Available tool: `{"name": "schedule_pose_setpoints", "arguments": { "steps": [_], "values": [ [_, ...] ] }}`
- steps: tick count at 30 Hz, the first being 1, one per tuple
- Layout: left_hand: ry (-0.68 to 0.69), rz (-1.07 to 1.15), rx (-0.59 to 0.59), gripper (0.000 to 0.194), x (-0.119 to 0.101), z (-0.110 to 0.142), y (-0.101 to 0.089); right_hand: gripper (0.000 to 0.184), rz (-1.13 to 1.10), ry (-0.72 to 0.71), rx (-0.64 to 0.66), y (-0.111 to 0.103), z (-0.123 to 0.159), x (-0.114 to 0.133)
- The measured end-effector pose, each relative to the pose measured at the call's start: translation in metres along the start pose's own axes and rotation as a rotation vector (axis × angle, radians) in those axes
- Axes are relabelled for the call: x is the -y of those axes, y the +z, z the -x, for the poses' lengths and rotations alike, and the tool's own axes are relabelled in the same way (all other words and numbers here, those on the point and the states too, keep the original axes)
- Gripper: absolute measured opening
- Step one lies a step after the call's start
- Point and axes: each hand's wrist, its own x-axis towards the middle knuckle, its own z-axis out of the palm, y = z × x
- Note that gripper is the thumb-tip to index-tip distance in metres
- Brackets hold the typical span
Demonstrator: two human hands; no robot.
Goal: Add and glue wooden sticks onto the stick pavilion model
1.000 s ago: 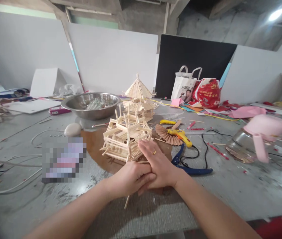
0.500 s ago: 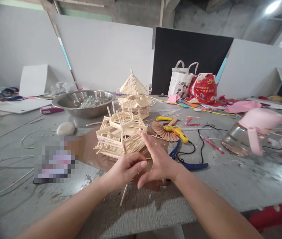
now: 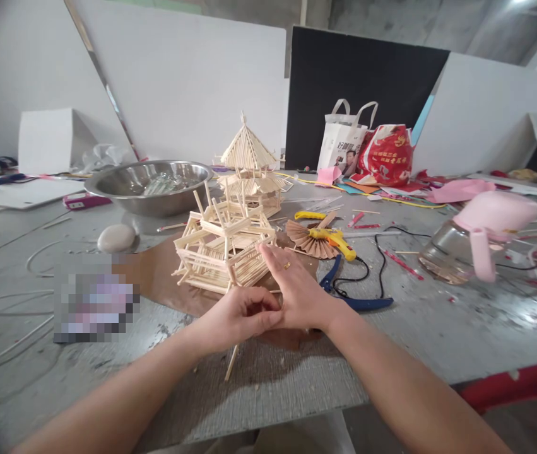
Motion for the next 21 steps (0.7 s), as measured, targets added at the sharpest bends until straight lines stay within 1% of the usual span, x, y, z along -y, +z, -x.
{"name": "schedule_pose_setpoints", "arguments": {
  "steps": [2, 6, 9, 16, 21],
  "values": [
    [0.048, -0.133, -0.048, 0.018, 0.0007, 0.0001, 0.0013, 0.101, 0.029, -0.001, 0.014, 0.0011, -0.0003, -0.0004],
    [0.142, -0.346, -0.067, 0.023, 0.0002, 0.0004, 0.0018, 0.100, 0.068, -0.004, 0.030, 0.0045, -0.0003, -0.0021],
    [0.207, -0.462, -0.079, 0.025, 0.0000, 0.0009, 0.0015, 0.099, 0.077, -0.005, 0.044, 0.0061, -0.0002, -0.0035],
    [0.302, -0.540, -0.090, 0.026, 0.0028, 0.0015, 0.0023, 0.099, 0.052, 0.015, 0.052, 0.0052, -0.0004, -0.0031],
    [0.310, -0.518, -0.078, 0.027, 0.0040, 0.0006, 0.0033, 0.100, 0.047, 0.022, 0.059, 0.0056, 0.0001, -0.0033]
  ]
}}
